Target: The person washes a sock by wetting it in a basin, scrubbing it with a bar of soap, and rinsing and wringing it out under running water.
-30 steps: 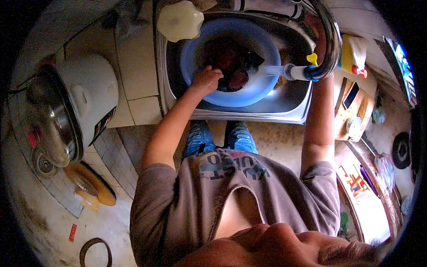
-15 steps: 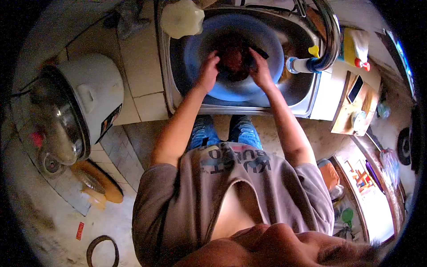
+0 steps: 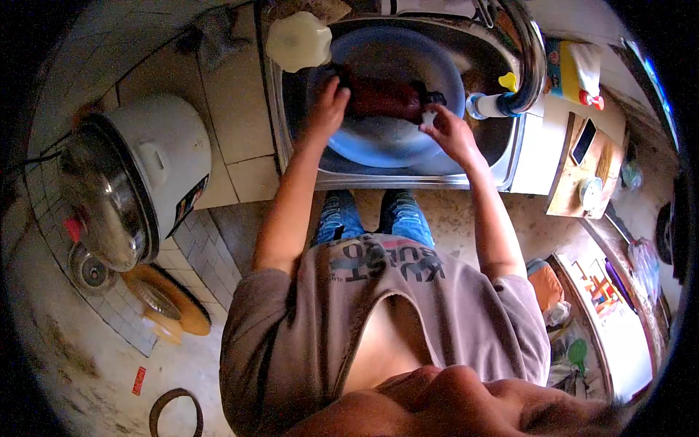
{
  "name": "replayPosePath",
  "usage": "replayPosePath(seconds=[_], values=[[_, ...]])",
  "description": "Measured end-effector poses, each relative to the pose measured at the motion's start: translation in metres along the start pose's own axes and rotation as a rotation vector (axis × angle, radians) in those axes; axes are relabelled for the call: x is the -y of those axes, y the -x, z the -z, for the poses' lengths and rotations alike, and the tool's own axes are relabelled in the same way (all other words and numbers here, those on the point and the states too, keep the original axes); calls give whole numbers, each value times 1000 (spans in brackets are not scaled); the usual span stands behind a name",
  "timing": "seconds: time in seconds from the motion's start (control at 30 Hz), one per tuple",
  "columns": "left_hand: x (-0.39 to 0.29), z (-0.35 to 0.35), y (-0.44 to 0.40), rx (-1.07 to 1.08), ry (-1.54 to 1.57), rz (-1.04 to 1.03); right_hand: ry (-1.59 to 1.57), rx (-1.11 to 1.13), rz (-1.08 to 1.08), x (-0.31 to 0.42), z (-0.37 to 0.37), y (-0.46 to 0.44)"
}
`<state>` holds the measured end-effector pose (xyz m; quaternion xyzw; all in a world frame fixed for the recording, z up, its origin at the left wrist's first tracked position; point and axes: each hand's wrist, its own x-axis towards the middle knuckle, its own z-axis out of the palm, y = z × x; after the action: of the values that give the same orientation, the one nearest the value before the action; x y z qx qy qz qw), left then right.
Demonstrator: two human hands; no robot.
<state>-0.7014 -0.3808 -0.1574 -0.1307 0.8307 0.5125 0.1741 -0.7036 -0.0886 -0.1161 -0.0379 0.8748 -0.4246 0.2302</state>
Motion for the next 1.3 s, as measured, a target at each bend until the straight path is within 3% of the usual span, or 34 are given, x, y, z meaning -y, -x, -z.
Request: replayPosePath(seconds=[0.07, 0.13, 0.17, 0.23, 0.27, 0.37, 0.43, 0.47, 0.53, 0.6, 0.67, 0.73, 0.8, 0.83, 0.87, 0.93, 1.0, 1.03, 1.13, 1.2, 1.3], values=[[16, -24, -1, -18, -101, -45, 169, 42, -61, -18, -8, -23], [5, -43, 16, -168, 192, 103, 271, -425, 98, -67, -46, -64], [-2, -50, 24, -166, 184, 104, 264, -426, 94, -64, -54, -69], [-20, -63, 35, -132, 707, 447, 244, -566, 71, -43, -81, -83], [-29, -69, 36, -114, 973, 615, 240, -566, 74, -35, -96, -84], [-5, -101, 15, -130, 1194, 666, 401, -501, 56, -19, -130, -79], [-16, -87, 12, -95, 1288, 707, -211, -174, 33, 13, -119, -70], [-23, -77, 10, -57, 1386, 748, -211, -167, 44, 26, -119, -65], [-4, -69, 2, 82, 1403, 390, -226, -239, 298, 48, -123, -44], [-36, -34, 11, 323, 1490, 315, -190, -199, 290, 81, -113, -16], [-63, -26, 25, 338, 1566, 374, -163, -36, 367, 113, -101, 5], [-58, -37, 36, 85, 1151, -12, 88, -127, 455, 121, -99, 3], [-3, -85, 1, 274, 1814, -233, 132, -346, 522, 100, -106, -24], [24, -108, -16, 439, 2110, -312, 152, -376, 426, 95, -102, -37], [4, -99, -13, 200, 1891, -81, 173, -404, 325, 89, -97, -49], [-39, -80, -6, -58, 1355, 466, 127, -443, -135, 62, -89, -81], [-36, -96, -11, -147, 1295, 582, 65, -391, -151, 37, -89, -90], [-39, -93, -15, -9, 1428, 480, 27, -412, -149, 34, -91, -89], [-33, -77, -10, -42, 1454, 526, -137, -512, 36, 48, -108, -59], [9, -72, -20, 287, 1235, -27, -127, -472, 168, 78, -117, -35], [17, -72, -12, 22, 1414, 161, -16, -411, 324, 104, -121, -24]])
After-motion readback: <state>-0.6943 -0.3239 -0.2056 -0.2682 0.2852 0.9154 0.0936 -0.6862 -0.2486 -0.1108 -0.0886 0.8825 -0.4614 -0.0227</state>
